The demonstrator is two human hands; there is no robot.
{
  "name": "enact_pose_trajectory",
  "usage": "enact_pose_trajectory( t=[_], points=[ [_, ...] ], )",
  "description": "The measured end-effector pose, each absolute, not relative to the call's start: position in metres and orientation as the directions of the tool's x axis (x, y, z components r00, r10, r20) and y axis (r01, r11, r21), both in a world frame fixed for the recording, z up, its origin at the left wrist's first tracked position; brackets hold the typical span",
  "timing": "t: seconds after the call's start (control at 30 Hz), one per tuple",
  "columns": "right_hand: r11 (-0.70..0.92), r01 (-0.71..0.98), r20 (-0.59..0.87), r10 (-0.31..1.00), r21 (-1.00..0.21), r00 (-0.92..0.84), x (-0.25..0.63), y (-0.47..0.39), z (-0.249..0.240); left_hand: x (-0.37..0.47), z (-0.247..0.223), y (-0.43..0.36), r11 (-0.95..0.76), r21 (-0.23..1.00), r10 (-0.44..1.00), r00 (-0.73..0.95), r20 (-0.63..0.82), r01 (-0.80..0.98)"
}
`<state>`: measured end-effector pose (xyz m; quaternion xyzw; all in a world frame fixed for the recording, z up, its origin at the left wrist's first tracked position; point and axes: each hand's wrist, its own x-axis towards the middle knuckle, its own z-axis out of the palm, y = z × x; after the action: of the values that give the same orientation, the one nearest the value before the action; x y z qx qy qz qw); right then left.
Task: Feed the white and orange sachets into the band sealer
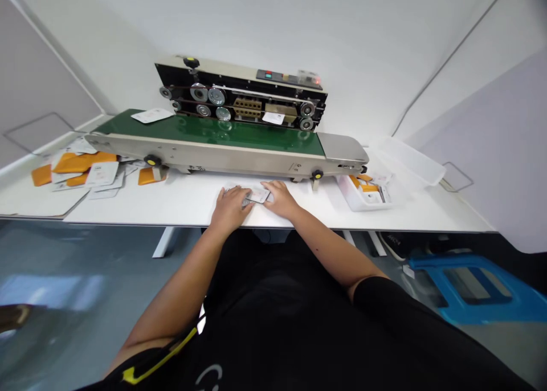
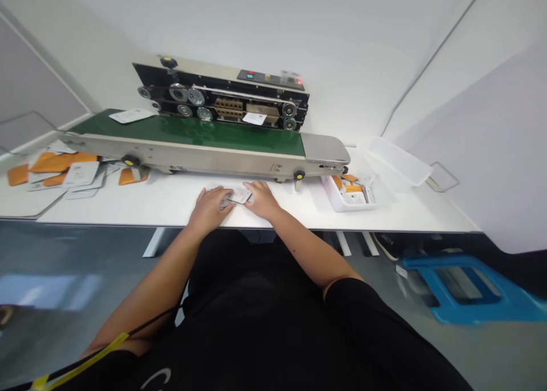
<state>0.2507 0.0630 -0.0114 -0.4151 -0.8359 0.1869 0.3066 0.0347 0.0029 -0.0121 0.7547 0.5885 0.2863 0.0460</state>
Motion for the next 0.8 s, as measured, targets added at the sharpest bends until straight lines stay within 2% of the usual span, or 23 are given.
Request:
enact_pose_trajectory(
  t=[0.1,0.3,0.47,0.57,0.7,0.8],
  points=[
    [0.567,0.601,0.369,0.823,-0.563,-0.431,0.255,0.062,-0.009,0.035,-0.012,0.003,-0.305,0.398,0.912,0.146,0.383,0.865],
    [0.653,0.564,0.469,0.757,-0.506,-0.455,0.253,0.056,-0.003,0.036,-0.008,0.001,-0.31,0.4,0.904,0.138,0.404,0.862],
    [0.699,0.504,0.656,0.693,-0.507,-0.3,0.262,0.044,0.012,0.038,-0.001,-0.002,-0.269,0.382,0.914,0.109,0.391,0.884],
    [0.715,0.473,0.741,0.649,-0.515,-0.174,0.287,0.046,0.037,0.039,0.002,-0.004,-0.253,0.365,0.924,0.112,0.366,0.896],
    [0.648,0.666,0.868,0.497,-0.369,-0.004,0.347,0.082,0.095,0.039,0.002,-0.004,-0.274,0.356,0.919,0.134,0.37,0.893],
    [0.509,0.84,0.907,0.417,-0.187,-0.051,0.392,0.125,0.134,0.038,-0.001,-0.003,-0.286,0.357,0.912,0.138,0.386,0.889]
  ],
)
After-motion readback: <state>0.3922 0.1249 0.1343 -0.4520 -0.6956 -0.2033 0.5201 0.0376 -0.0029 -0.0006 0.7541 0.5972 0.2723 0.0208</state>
